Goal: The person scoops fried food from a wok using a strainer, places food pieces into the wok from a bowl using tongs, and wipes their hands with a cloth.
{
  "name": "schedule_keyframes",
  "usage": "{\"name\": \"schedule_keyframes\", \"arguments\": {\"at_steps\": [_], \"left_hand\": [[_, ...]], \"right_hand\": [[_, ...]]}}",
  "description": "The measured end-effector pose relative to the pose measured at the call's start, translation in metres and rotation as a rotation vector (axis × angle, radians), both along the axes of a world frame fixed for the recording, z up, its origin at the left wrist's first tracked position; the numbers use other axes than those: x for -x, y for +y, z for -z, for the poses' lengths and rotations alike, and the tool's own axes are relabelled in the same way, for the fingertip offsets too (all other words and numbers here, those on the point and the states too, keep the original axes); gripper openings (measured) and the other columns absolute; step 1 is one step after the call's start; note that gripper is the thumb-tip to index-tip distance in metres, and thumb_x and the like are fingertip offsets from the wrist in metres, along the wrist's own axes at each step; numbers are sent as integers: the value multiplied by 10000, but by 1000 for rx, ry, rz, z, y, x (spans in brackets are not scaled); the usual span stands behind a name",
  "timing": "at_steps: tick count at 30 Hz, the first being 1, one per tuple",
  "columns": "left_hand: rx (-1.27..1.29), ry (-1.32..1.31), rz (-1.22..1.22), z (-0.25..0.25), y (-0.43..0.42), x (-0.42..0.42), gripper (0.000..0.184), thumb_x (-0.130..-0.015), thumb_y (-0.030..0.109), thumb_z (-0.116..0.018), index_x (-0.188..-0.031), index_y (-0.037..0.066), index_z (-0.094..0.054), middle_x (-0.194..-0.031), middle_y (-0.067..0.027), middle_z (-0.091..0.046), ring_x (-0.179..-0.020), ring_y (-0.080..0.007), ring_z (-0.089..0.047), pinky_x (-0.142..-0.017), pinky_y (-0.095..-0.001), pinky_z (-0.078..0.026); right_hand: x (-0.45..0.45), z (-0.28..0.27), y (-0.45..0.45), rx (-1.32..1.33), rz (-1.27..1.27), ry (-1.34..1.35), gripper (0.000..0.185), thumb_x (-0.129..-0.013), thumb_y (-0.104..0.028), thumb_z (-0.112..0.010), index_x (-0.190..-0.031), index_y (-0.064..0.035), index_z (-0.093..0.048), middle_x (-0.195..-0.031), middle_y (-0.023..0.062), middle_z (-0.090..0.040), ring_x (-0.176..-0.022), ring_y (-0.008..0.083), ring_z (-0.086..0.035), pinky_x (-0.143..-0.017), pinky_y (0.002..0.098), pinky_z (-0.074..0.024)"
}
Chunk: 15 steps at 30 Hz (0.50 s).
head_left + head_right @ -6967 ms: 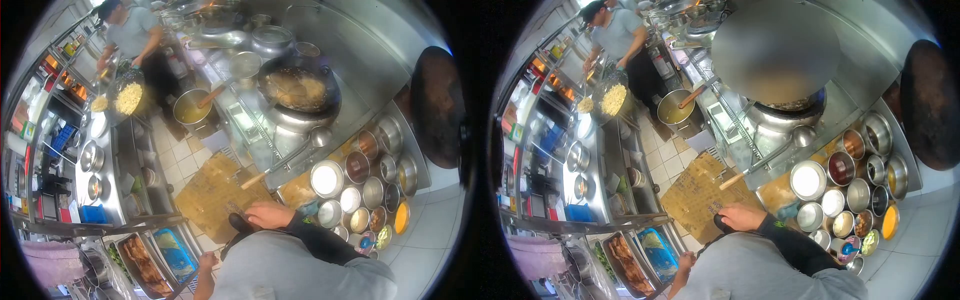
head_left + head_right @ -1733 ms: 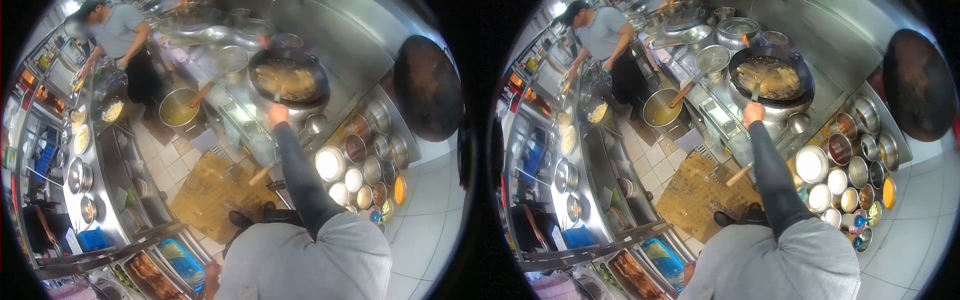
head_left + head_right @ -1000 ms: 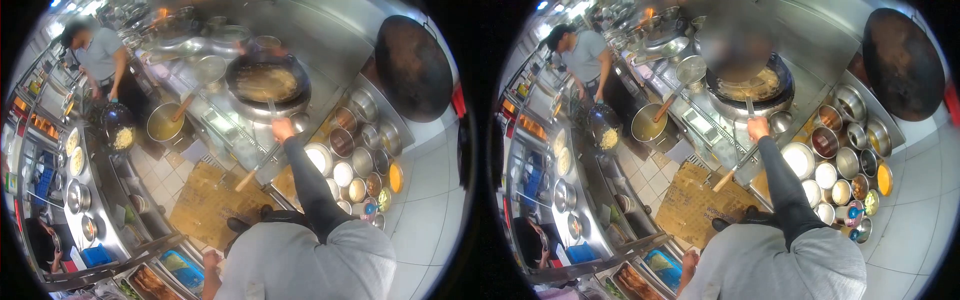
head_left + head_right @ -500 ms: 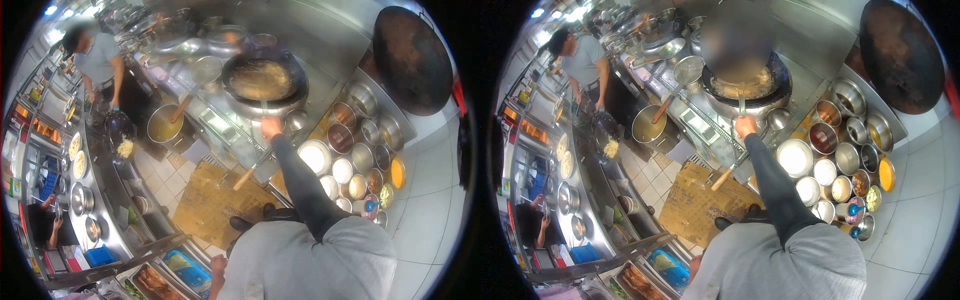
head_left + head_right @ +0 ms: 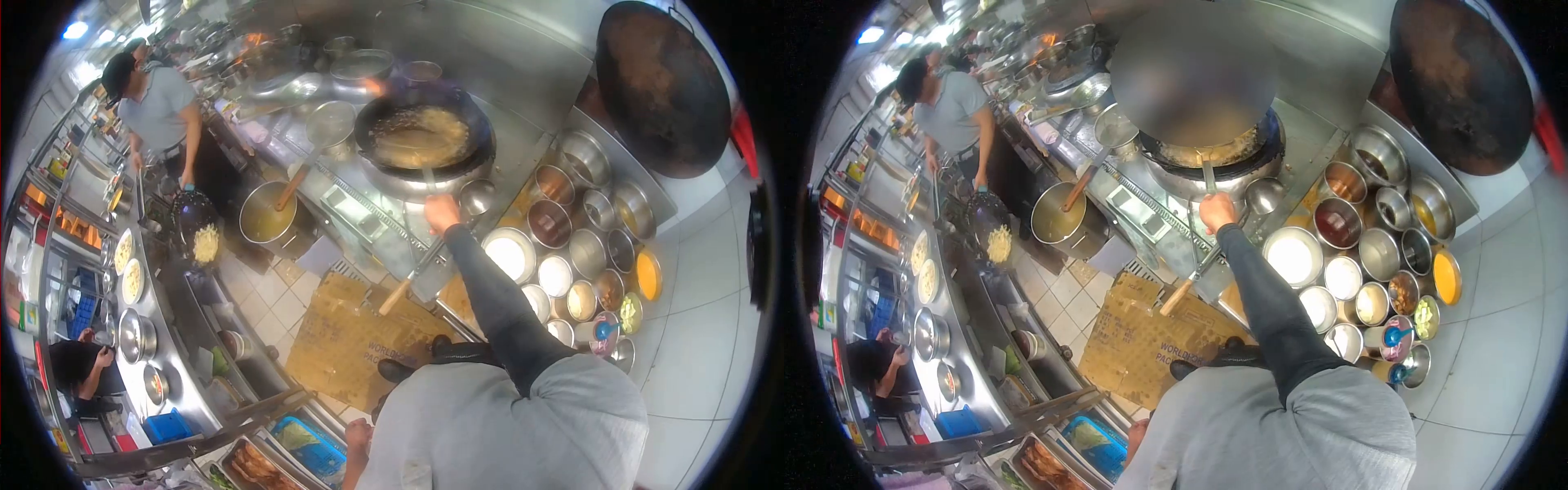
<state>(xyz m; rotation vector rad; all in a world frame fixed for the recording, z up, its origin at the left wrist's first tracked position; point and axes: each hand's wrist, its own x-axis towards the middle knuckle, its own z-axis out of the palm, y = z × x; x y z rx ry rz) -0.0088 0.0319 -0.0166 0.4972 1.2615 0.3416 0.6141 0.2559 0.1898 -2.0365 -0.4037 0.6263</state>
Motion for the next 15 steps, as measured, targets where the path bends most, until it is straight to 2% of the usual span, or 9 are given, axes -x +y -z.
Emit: {"name": "schedule_keyframes", "arguments": {"at_steps": [1, 4, 7, 9, 11, 12, 13, 15], "left_hand": [[-1, 1, 4, -2, 0, 1, 313, -976, 61, -423, -684, 143, -502, -571, 24, -388, -474, -111, -416, -456, -277, -419], [-551, 298, 515, -7, -2, 0, 298, -961, 30, -413, -699, 130, -512, -569, 25, -391, -472, -108, -423, -451, -275, -408], [-544, 304, 418, 1, -2, 0, 296, -957, 27, -422, -695, 131, -510, -568, 27, -392, -471, -109, -420, -449, -278, -408], [-540, 308, 367, -12, -2, -9, 295, -955, 25, -426, -693, 132, -509, -568, 28, -393, -470, -110, -419, -448, -279, -409], [-229, 357, 27, -28, -4, -27, 296, -954, 22, -428, -688, 128, -504, -570, 26, -401, -472, -115, -425, -449, -280, -411], [-72, 376, -142, -39, -4, -34, 296, -953, 20, -429, -686, 126, -501, -571, 25, -405, -472, -118, -428, -449, -280, -412], [-72, 377, -144, -36, -4, -29, 296, -953, 20, -429, -686, 126, -501, -571, 25, -405, -472, -118, -428, -449, -280, -412], [-264, 320, 104, -31, -4, -16, 279, -947, 19, -445, -697, 117, -518, -578, 17, -427, -480, -129, -451, -449, -285, -410]], "right_hand": [[0, -1, 1, -8, -42, 16, 322, -943, -178, -562, -1090, 87, -670, -988, 209, -709, -652, 297, -706, -485, 410, -579], [2, -5, 2, -25, -131, 47, 421, -972, -236, -544, -1154, 131, -642, -1058, 251, -715, -700, 317, -732, -483, 404, -593], [16, -25, -4, -24, -92, 87, 484, -915, -183, -572, -1306, 101, -571, -1109, 259, -706, -718, 313, -737, -482, 382, -598], [27, -19, -6, -50, -62, 33, 527, -895, -165, -578, -1357, 83, -529, -1125, 258, -702, -721, 313, -738, -480, 379, -598], [38, -16, -9, -101, 6, -72, 646, -853, -130, -589, -1459, 46, -447, -1157, 256, -692, -729, 311, -739, -475, 373, -597], [41, -18, -10, -102, 3, -72, 646, -853, -130, -589, -1459, 46, -447, -1157, 256, -692, -729, 311, -739, -475, 373, -597], [43, -20, -13, -77, -22, -65, 681, -841, -116, -584, -1485, 29, -417, -1169, 256, -689, -736, 309, -740, -468, 370, -592], [44, -26, -19, -29, -68, -54, 758, -815, -86, -576, -1537, -7, -357, -1191, 255, -682, -750, 305, -741, -453, 365, -580]]}}
